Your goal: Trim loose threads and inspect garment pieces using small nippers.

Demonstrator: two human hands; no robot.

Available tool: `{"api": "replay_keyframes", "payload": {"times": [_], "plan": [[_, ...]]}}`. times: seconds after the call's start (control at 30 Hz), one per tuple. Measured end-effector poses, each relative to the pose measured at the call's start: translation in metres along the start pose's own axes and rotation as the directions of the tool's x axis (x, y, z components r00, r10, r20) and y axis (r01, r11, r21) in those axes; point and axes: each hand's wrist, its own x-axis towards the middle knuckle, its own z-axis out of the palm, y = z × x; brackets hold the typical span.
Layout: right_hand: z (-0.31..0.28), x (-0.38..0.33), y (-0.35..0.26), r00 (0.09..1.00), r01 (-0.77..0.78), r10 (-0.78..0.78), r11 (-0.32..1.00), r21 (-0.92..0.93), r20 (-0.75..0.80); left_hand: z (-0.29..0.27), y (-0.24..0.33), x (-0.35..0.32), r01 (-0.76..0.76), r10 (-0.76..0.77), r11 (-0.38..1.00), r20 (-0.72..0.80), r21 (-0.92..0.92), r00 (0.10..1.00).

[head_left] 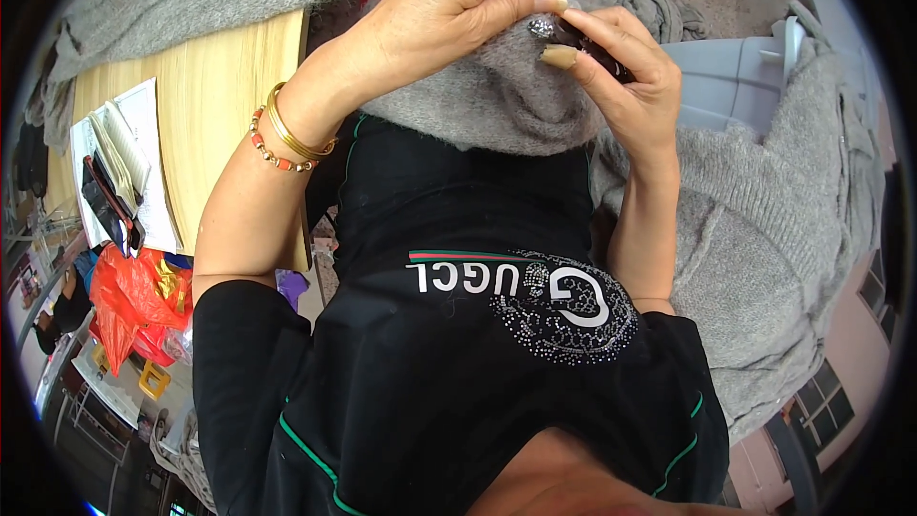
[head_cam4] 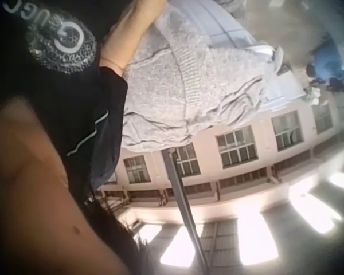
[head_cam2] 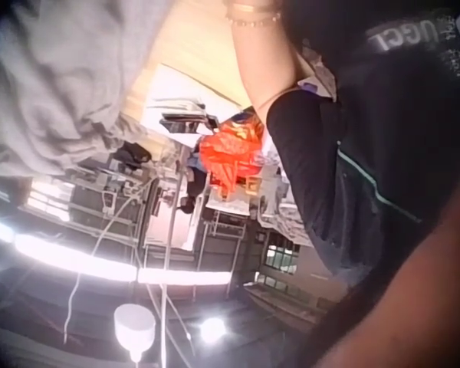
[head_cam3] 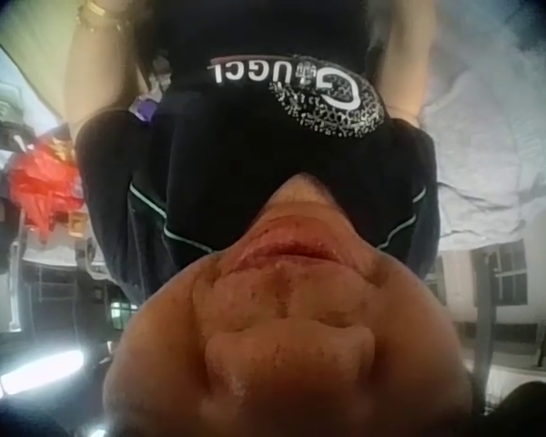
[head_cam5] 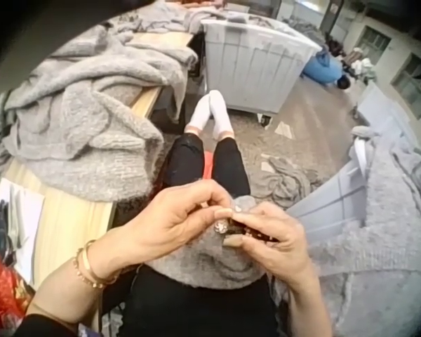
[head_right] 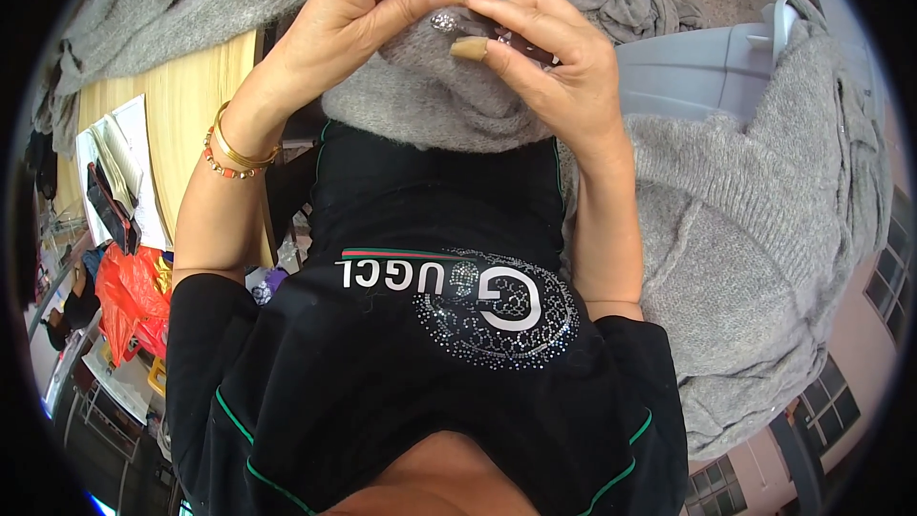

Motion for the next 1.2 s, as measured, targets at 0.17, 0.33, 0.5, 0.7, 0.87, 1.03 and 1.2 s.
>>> {"api": "replay_keyframes", "payload": {"times": [0.17,0.33,0.5,0.7,0.87,1.03,1.2], "plan": [[-0.001,0.001,-0.005,1.000,0.025,-0.025,1.000,-0.010,-0.017,0.001,0.002,0.000,0.105,-0.104,0.990,0.017,-0.091,0.994],[-0.004,0.000,-0.006,1.000,-0.030,0.029,0.999,-0.035,-0.011,0.003,0.004,0.002,0.096,-0.094,0.989,0.018,-0.113,0.995],[0.002,0.001,0.000,0.993,0.070,-0.072,0.997,-0.017,-0.098,0.001,-0.013,-0.003,0.042,-0.034,0.993,-0.071,0.108,0.997],[-0.001,-0.003,0.001,0.999,0.041,-0.041,0.999,-0.005,-0.018,0.004,-0.022,0.000,-0.055,0.056,0.998,-0.048,0.009,0.997],[-0.003,-0.002,0.002,0.996,0.082,-0.083,0.996,-0.023,-0.027,0.007,-0.027,0.001,-0.077,0.075,0.996,-0.038,-0.053,0.996],[0.000,-0.001,0.001,0.995,0.091,-0.091,0.996,-0.010,-0.051,0.008,-0.029,0.002,-0.116,0.113,0.992,-0.050,-0.055,0.992],[0.000,-0.004,0.005,0.997,0.063,-0.063,0.998,0.003,-0.038,0.006,-0.031,0.001,-0.059,0.058,0.995,-0.019,-0.083,0.998]]}}
